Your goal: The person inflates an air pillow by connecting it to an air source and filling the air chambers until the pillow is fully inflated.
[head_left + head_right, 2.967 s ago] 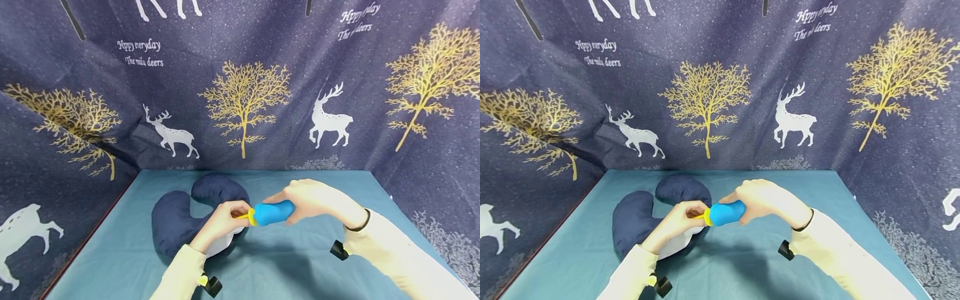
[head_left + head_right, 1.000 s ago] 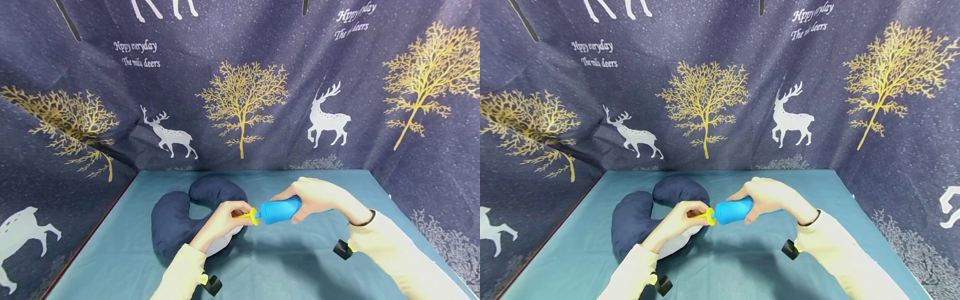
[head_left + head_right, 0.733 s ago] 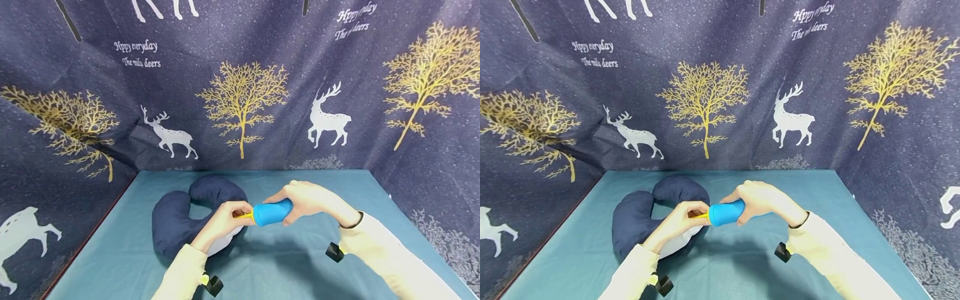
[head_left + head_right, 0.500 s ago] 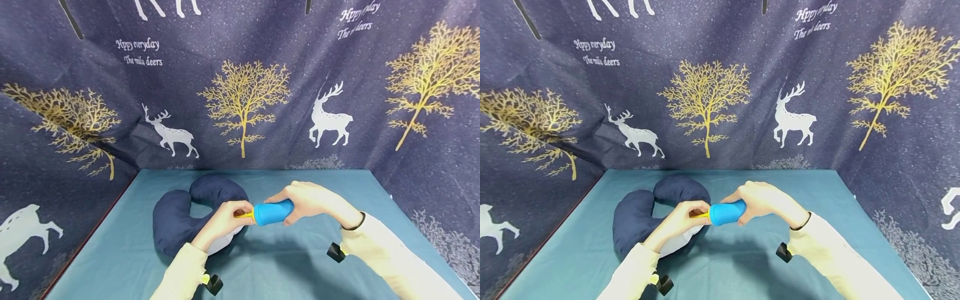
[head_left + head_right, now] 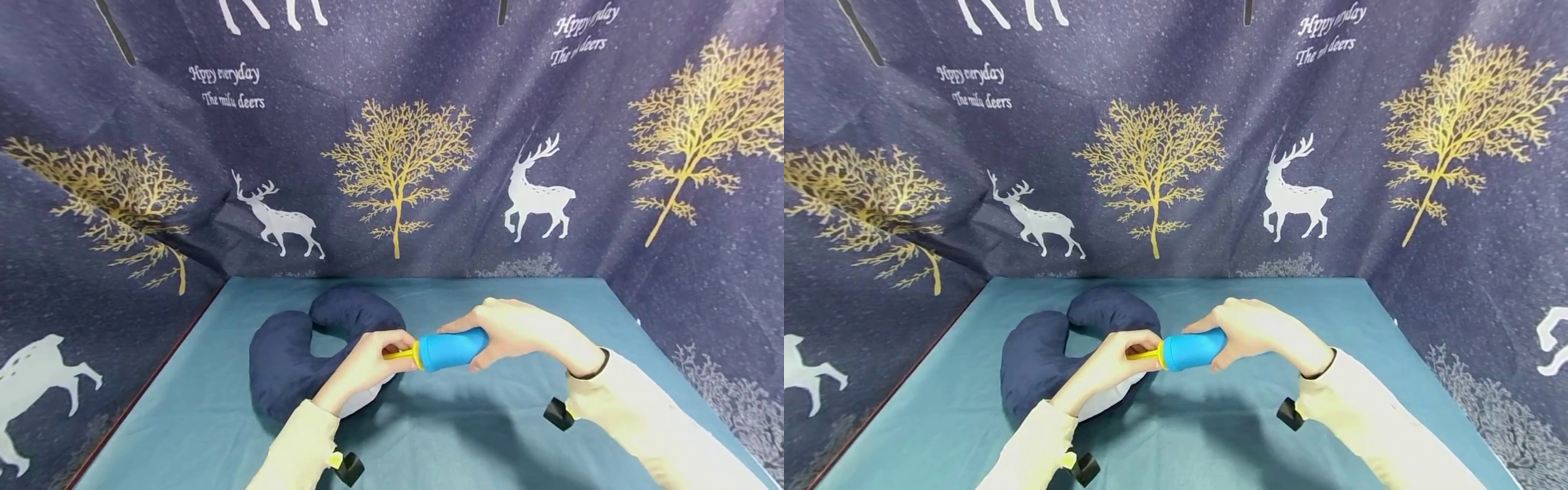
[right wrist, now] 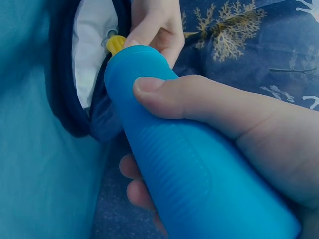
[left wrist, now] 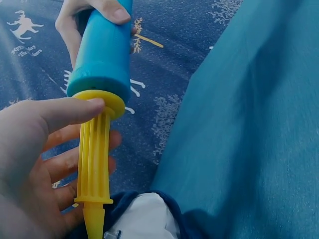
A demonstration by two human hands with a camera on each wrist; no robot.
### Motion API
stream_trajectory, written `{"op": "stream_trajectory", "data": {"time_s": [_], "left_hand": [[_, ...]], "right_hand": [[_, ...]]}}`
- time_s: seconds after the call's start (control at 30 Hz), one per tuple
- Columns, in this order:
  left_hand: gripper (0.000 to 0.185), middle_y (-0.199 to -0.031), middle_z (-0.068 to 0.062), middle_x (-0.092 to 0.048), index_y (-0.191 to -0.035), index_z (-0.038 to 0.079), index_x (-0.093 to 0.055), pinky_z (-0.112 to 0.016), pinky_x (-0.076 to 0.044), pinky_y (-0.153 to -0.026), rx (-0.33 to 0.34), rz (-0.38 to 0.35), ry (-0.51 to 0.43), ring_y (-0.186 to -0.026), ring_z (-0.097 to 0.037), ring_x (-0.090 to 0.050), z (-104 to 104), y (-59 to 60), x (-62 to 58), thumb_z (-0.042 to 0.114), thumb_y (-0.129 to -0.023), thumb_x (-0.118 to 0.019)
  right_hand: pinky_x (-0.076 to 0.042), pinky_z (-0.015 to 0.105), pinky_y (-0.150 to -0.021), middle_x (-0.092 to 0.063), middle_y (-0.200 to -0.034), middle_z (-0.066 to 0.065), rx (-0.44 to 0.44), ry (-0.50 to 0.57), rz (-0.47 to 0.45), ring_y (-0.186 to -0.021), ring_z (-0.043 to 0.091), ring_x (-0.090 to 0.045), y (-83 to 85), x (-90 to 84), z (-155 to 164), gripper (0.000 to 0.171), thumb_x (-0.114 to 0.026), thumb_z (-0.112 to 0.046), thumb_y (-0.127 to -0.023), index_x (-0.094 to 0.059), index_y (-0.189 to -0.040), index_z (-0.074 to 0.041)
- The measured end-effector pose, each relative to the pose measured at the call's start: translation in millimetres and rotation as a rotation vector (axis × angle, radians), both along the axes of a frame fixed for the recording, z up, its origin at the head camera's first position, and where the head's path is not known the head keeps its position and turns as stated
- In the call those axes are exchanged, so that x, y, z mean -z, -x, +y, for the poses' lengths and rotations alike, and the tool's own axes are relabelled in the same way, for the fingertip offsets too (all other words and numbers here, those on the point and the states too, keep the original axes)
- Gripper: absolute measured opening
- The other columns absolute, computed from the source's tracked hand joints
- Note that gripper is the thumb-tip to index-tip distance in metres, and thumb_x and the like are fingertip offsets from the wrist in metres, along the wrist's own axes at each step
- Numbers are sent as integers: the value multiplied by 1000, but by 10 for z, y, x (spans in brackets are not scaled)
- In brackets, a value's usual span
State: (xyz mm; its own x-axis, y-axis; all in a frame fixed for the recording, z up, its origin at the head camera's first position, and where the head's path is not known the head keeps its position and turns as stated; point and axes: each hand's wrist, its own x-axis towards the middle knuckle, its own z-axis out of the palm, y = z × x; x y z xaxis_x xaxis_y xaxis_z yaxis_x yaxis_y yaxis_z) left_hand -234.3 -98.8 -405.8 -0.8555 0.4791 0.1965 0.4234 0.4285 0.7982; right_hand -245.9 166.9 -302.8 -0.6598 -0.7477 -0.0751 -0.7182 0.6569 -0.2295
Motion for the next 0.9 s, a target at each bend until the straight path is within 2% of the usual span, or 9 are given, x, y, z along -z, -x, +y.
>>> {"op": "stream_trajectory", "data": {"time_s": [0.3, 0.6, 0.9], "left_hand": [[16, -91, 6, -74, -101, 16, -73, -22, -54, -78, 5, 13, 3, -80, -7, -66, -2, -17, 3, 24, -87, -75], [12, -92, 7, -75, -97, 23, -73, -22, -53, -77, -11, 5, -8, -79, -7, -66, 16, -19, -26, 23, -86, -76], [12, -91, 7, -74, -97, 23, -73, -22, -53, -77, -24, 18, -6, -78, -7, -65, -7, -2, -7, 23, -85, -77]], "right_hand": [[-41, 21, -61, -70, -94, -18, 52, 2, 4, -68, -3, -53, -104, -108, 311, 68, -84, -33, -69, -60, -132, -43], [-41, 19, -60, -64, -86, -21, 93, -8, -14, -66, -4, -51, -182, -271, 633, 69, -84, -36, -70, -58, -132, -48], [-41, 18, -62, -64, -90, -22, 81, 32, -38, -71, -6, -50, -237, -384, 905, 69, -84, -38, -72, -57, -135, -42]]}}
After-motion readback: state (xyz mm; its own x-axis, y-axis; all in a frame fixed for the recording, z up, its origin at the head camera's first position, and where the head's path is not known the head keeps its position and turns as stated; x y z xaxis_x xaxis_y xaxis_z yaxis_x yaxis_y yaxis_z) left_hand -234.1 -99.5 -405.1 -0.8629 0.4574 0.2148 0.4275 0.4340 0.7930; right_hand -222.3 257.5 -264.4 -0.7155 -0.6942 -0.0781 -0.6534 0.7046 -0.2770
